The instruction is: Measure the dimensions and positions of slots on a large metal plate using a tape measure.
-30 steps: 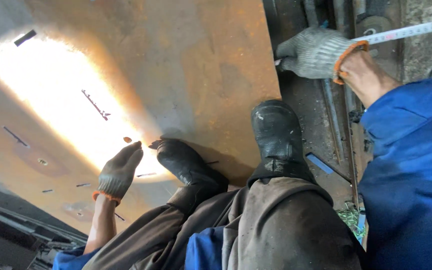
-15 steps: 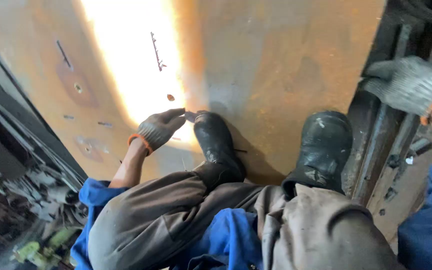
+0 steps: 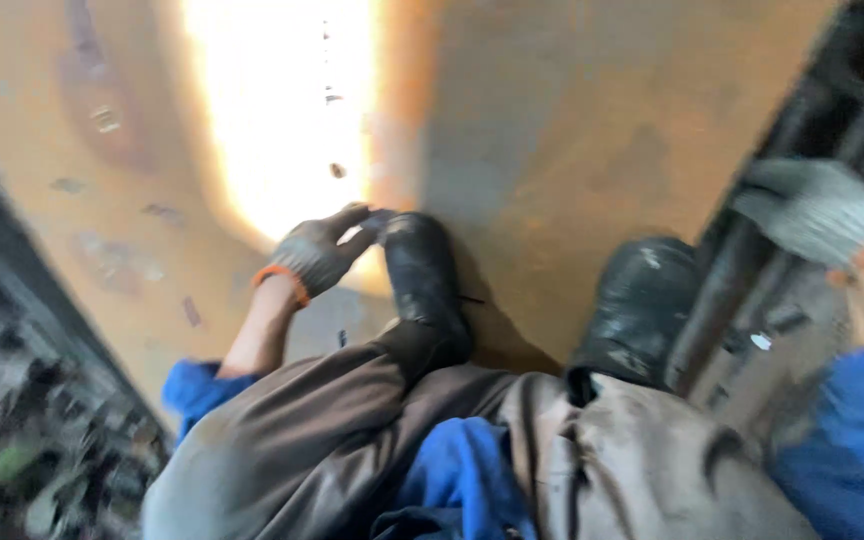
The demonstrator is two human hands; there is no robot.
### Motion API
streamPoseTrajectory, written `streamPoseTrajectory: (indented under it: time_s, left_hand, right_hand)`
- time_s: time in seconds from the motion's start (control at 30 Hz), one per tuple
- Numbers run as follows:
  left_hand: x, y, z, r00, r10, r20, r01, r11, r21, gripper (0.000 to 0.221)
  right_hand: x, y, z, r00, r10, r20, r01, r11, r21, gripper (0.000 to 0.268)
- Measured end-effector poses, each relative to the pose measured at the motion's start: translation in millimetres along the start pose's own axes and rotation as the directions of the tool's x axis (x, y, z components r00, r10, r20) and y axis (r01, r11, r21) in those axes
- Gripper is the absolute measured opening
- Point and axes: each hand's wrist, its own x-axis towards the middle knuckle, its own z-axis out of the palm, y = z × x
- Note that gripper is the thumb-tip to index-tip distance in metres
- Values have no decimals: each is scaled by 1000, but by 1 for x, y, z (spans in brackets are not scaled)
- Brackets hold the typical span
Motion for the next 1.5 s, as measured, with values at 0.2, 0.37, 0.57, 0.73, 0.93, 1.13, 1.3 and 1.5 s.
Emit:
streamPoseTrajectory:
  time_s: [0.2, 0.37, 0.57, 0.73, 0.93, 1.13, 1.3, 1.5]
  left_hand:
    - [4, -6, 11, 997, -51, -58, 51, 999, 2, 57]
    - [6, -3, 12, 997, -48, -63, 51, 998, 49, 58]
    - [10, -2, 12, 997, -77, -26, 78, 995, 55, 58]
    - [15, -8, 7, 998, 24, -54, -25, 1000, -8, 53]
    - [20, 1, 5, 997, -70, -35, 67, 994, -87, 51]
    - [30, -8, 7, 987, -155, -27, 153, 986, -67, 50]
    - [29, 4, 6, 982, -186, -43, 184, 981, -58, 49]
    - [31, 9, 6, 978, -200, -53, 196, 978, -70, 46]
  right_hand:
    - [-2, -56, -31, 998, 14, -64, -5, 990, 141, 42]
    - [-10, -97, -67, 992, 130, 5, -129, 977, 169, 39]
    - [-5, -93, -65, 996, 83, -28, -74, 967, 244, 38]
    - [3, -89, -60, 997, 76, 1, -74, 970, 230, 34]
    - [-4, -100, -80, 995, 97, 34, -102, 967, 235, 32]
    - [15, -89, -63, 998, 46, 41, -56, 951, 305, 34]
    - [11, -95, -77, 993, 51, 104, -75, 967, 244, 30]
    - [24, -86, -64, 999, 7, 49, -20, 962, 271, 26]
